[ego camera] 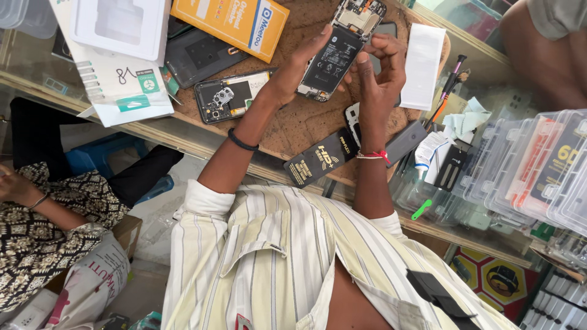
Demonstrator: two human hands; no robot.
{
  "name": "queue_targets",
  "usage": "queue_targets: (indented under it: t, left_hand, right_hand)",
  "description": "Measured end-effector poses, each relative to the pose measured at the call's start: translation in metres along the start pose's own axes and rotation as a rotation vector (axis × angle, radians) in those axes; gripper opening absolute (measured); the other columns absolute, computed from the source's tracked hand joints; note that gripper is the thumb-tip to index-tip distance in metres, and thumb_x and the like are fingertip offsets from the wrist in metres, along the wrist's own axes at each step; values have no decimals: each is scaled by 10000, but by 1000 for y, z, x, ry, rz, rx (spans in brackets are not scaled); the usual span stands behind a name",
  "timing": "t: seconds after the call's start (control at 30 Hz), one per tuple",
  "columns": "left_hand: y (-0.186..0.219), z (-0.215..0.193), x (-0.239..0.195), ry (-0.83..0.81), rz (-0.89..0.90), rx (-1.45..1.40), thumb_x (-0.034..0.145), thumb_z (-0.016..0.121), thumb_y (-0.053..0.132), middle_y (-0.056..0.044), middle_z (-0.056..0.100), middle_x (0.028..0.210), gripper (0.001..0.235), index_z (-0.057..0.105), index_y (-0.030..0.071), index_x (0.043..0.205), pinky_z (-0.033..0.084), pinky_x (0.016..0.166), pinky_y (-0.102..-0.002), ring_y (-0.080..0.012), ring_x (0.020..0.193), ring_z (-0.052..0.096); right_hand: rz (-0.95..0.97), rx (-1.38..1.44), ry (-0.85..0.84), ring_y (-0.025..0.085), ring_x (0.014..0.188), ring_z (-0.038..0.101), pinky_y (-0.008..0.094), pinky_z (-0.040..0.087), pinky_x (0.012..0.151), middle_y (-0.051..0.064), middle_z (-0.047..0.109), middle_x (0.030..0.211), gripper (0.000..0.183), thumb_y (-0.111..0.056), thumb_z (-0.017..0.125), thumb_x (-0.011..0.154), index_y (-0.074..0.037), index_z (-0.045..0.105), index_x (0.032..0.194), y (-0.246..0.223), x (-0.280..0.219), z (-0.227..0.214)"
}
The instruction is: The person handles a disassembled smartphone, removes the back cover, and tests the screen by powering it on. They then place the phone down and open a yellow Meetoo screen protector package, peeling off the protective film from the screen protector.
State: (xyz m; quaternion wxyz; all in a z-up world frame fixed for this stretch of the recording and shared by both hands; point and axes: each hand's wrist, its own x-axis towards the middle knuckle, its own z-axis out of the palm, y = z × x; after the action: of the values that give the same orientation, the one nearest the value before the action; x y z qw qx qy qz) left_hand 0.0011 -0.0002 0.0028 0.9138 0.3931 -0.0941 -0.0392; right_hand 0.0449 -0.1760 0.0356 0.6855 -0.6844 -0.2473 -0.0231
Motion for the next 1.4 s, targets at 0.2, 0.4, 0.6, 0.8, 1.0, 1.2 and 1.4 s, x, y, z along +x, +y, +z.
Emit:
queue_targets:
  t: [0.2,0.4,0.6,0.8,1.0,1.2,1.4]
  left_hand:
    - [-1,2,-3,40,29,260,1076,475,558,-92,699,1214,649,496,62,1494,668,787,-312,-145,982,756]
    - [-6,9,-1,43,41,511,1101,474,538,-51,669,1256,621,482,67,1506,625,753,-276,-119,979,735]
    - [-10,8,2,49,28,479,1102,465,525,-67,675,1200,592,500,73,1483,636,749,-280,-119,963,740]
    - [-10,8,1,186,49,348,1073,460,541,-54,710,1046,633,476,70,1497,646,685,-261,-104,845,729]
    - [-26,-6,9,185,20,250,1067,455,579,-35,732,1025,652,571,37,1411,644,646,-260,-85,844,739]
    - [-40,-20,18,221,-26,266,999,483,597,-76,726,1068,667,635,60,1363,596,766,-309,-158,919,716]
    - [-51,-29,33,225,220,241,1048,507,614,-17,694,1319,694,595,59,1454,481,1060,-282,-91,1204,630]
  right_hand:
    - [-2,-135,86,127,1124,608,278,571,924,54,568,1193,215,-126,803,999,-26,614,1015,7,-6,4]
    - [56,-178,185,86,835,586,242,497,756,15,594,963,174,-119,744,1033,0,653,944,12,-7,3]
    - [27,-197,202,78,798,606,233,507,724,18,633,919,159,-113,677,1054,16,685,960,9,-8,5]
    - [185,58,247,99,828,634,252,555,667,29,662,904,148,-139,670,1053,-9,689,987,5,-4,3]
    - [335,368,158,152,783,663,300,603,690,58,654,885,168,-100,692,1033,-34,596,1155,15,-6,-4]
    - [370,537,-34,209,1011,690,347,606,848,116,661,1183,327,19,691,1063,-21,551,1355,29,-1,-8]
    - [330,767,-143,290,1198,689,435,605,970,144,656,1301,250,-76,606,1093,-79,512,1325,22,-4,-11]
